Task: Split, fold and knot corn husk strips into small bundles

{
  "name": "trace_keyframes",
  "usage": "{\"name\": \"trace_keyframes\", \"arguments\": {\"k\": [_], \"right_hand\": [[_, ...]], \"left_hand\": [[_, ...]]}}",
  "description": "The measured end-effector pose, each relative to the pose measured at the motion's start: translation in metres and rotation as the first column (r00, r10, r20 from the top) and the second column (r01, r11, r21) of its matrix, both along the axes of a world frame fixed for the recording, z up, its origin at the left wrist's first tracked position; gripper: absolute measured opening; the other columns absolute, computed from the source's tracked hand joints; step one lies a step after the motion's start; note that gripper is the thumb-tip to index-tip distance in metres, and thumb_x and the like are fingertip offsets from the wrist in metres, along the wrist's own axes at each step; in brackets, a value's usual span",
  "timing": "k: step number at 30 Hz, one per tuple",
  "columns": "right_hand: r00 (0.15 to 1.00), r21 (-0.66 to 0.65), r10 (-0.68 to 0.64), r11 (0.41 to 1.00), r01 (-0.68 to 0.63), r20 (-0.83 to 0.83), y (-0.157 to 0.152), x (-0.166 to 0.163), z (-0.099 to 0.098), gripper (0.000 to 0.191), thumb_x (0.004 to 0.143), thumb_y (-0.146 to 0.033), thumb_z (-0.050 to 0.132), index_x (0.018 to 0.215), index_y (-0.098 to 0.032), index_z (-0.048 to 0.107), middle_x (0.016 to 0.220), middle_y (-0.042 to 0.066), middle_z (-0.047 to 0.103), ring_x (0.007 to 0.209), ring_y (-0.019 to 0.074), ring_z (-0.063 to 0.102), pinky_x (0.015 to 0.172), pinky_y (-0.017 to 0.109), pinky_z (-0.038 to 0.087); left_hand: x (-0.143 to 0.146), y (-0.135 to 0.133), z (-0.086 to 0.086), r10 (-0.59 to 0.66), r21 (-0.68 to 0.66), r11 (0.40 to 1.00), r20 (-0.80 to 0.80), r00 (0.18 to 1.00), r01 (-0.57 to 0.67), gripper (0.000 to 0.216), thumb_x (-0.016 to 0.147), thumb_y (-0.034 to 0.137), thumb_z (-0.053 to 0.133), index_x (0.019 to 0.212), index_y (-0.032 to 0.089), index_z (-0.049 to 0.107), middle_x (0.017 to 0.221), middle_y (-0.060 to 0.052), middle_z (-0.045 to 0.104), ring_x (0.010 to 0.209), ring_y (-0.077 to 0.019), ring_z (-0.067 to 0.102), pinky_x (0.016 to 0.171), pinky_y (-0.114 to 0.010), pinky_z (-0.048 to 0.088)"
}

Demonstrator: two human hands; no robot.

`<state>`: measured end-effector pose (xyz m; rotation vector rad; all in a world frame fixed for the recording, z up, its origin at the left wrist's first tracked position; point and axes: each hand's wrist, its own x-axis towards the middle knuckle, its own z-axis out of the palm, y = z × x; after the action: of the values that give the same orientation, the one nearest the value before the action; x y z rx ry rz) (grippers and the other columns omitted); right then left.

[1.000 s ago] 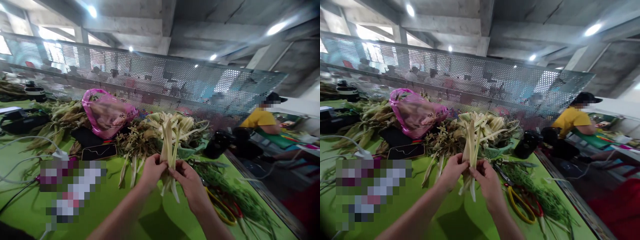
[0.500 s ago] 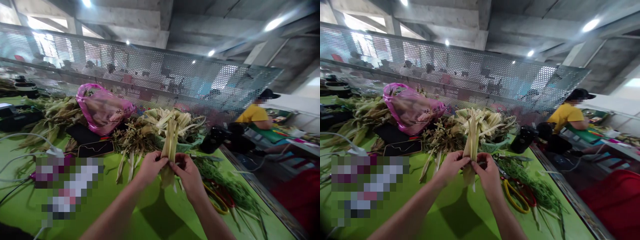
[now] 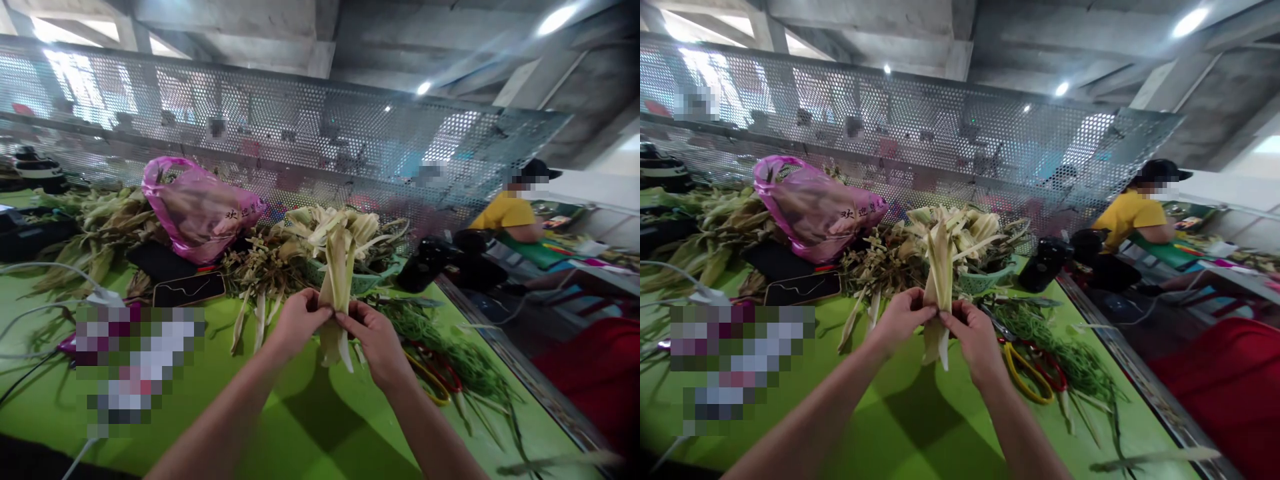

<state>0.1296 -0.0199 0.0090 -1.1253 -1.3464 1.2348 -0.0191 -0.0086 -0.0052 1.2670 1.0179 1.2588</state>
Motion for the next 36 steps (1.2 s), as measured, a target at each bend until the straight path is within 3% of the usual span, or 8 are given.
{"name": "trace_keyframes", "arguments": {"k": [11,16,22,30,33,36], "right_hand": [[0.992,0.059,0.101,0.994,-0.097,-0.074,-0.004,-0.003,-0.007,0.030,0.075,-0.043,0.070,0.095,-0.021,0.065,0.091,0.004,0.069,0.087,0.0211,0.062,0.084,0.034,0.046],[0.997,0.083,0.042,0.996,-0.037,-0.057,0.001,0.002,-0.008,0.030,0.075,-0.043,0.071,0.095,-0.021,0.066,0.092,0.004,0.069,0.090,0.0227,0.061,0.085,0.035,0.046],[0.998,0.089,0.008,0.996,-0.002,-0.070,0.004,0.006,-0.011,0.030,0.075,-0.038,0.072,0.098,-0.021,0.065,0.094,0.004,0.069,0.092,0.0230,0.061,0.086,0.035,0.046],[0.980,0.023,0.077,0.997,-0.073,-0.185,-0.011,-0.004,0.002,0.028,0.073,-0.038,0.073,0.097,-0.023,0.068,0.093,0.005,0.070,0.093,0.0237,0.063,0.086,0.037,0.049],[0.967,-0.038,0.081,0.995,-0.093,-0.241,-0.021,-0.002,0.011,0.029,0.072,-0.034,0.075,0.097,-0.023,0.068,0.087,0.005,0.070,0.084,0.0228,0.064,0.076,0.035,0.053],[0.953,-0.011,0.005,1.000,-0.009,-0.302,-0.031,0.008,0.024,0.025,0.062,-0.028,0.081,0.083,-0.020,0.070,0.076,0.003,0.066,0.065,0.0164,0.061,0.058,0.027,0.053]], "left_hand": [[0.002,0.001,-0.006,-0.016,-0.059,0.998,0.155,0.988,0.025,0.016,0.069,0.025,0.066,0.076,0.014,0.057,0.070,0.001,0.057,0.061,-0.0087,0.049,0.058,-0.020,0.037],[-0.001,-0.004,0.003,-0.044,-0.115,0.991,0.157,0.987,0.062,0.022,0.072,0.035,0.065,0.079,0.015,0.057,0.071,0.001,0.056,0.060,-0.0085,0.049,0.058,-0.021,0.040],[0.002,-0.002,-0.001,-0.109,-0.056,0.992,0.097,0.989,0.115,0.014,0.068,0.024,0.066,0.075,0.015,0.059,0.070,0.000,0.058,0.062,-0.0093,0.052,0.064,-0.023,0.041],[0.000,0.004,-0.007,0.040,-0.100,0.995,0.158,0.987,-0.025,0.019,0.066,0.026,0.068,0.064,0.014,0.054,0.056,0.003,0.052,0.051,-0.0064,0.044,0.053,-0.020,0.037],[-0.009,0.009,-0.005,0.129,-0.138,0.984,0.131,0.983,-0.111,0.015,0.064,0.022,0.066,0.063,0.015,0.053,0.055,0.003,0.051,0.048,-0.0071,0.045,0.048,-0.020,0.037],[-0.024,0.016,-0.006,0.262,-0.147,0.958,0.115,0.958,-0.244,0.008,0.065,0.019,0.059,0.066,0.014,0.054,0.057,0.002,0.052,0.049,-0.0083,0.047,0.047,-0.020,0.040]]}}
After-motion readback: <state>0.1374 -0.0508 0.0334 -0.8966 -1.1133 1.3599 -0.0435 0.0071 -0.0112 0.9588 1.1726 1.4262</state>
